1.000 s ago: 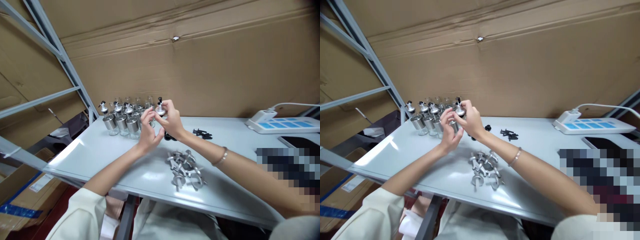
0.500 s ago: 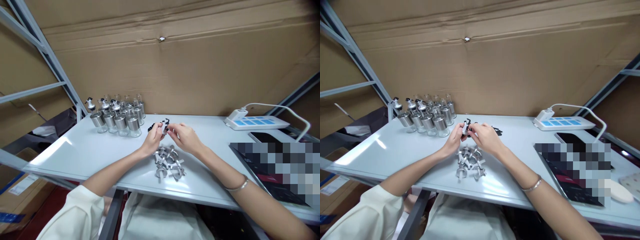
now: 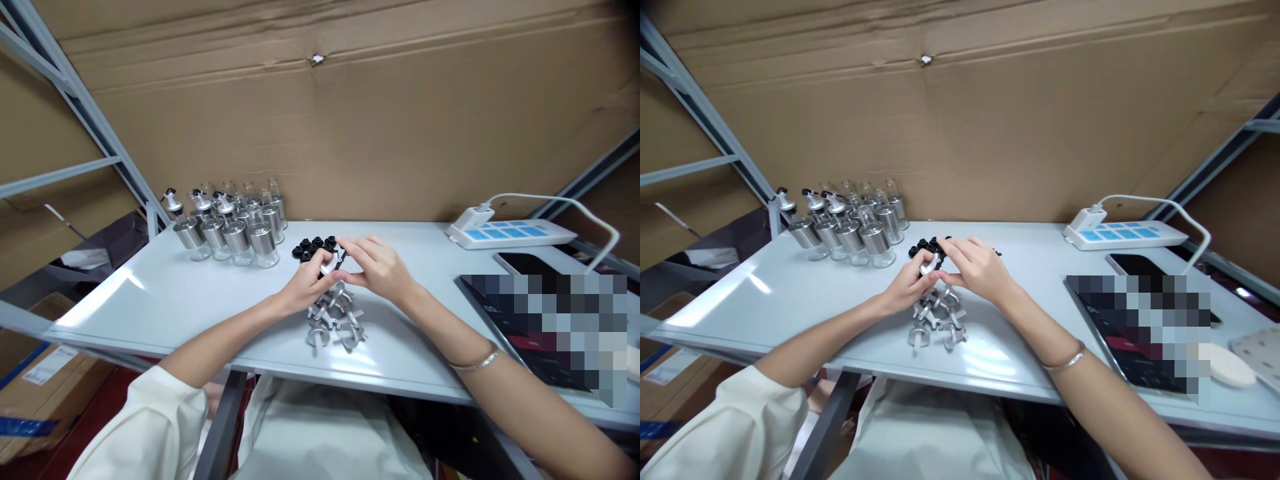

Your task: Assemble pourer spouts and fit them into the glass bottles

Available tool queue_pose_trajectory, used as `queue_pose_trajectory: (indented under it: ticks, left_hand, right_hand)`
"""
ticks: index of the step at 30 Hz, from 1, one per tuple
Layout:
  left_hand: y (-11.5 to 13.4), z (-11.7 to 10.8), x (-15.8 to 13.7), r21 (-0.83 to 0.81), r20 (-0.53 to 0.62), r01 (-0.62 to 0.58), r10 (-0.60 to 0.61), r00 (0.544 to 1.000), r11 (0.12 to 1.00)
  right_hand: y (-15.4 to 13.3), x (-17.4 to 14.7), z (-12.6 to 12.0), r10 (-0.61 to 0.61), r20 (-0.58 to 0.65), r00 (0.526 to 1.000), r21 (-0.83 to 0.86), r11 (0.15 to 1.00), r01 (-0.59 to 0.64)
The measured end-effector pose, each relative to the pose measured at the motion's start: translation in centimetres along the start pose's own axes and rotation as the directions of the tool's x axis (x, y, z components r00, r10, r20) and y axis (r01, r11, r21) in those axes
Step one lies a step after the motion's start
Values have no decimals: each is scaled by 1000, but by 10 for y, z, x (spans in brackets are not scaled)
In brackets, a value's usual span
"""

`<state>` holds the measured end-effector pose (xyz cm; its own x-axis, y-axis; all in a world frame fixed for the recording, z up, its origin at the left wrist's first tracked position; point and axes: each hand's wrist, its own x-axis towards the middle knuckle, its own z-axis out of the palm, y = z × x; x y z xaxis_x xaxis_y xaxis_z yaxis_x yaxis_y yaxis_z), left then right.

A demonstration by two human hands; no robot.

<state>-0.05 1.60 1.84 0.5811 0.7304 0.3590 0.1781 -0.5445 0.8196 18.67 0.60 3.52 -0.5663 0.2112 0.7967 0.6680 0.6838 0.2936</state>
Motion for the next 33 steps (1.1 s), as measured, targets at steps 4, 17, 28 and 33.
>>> queue_pose_trajectory:
  ticks: [4, 17, 28, 33]
  left_hand:
    - [3, -4, 2, 101, 17, -56, 55, 998, 993]
    - [11, -2, -3, 159, 94, -56, 42, 995, 986]
    - [17, 8, -8, 275, 249, -180, 111, 962, 944]
    - [10, 1, -3, 433, 226, -322, 245, 943, 842]
  right_hand:
    - [-3, -2, 2, 53, 112, 992, 57, 997, -60]
    - [-9, 1, 6, -6, -26, 1000, 82, 997, 8]
    - [-14, -5, 4, 250, -60, 966, 192, 953, -235]
    - [-21, 7, -2, 518, -15, 855, 228, 835, -501]
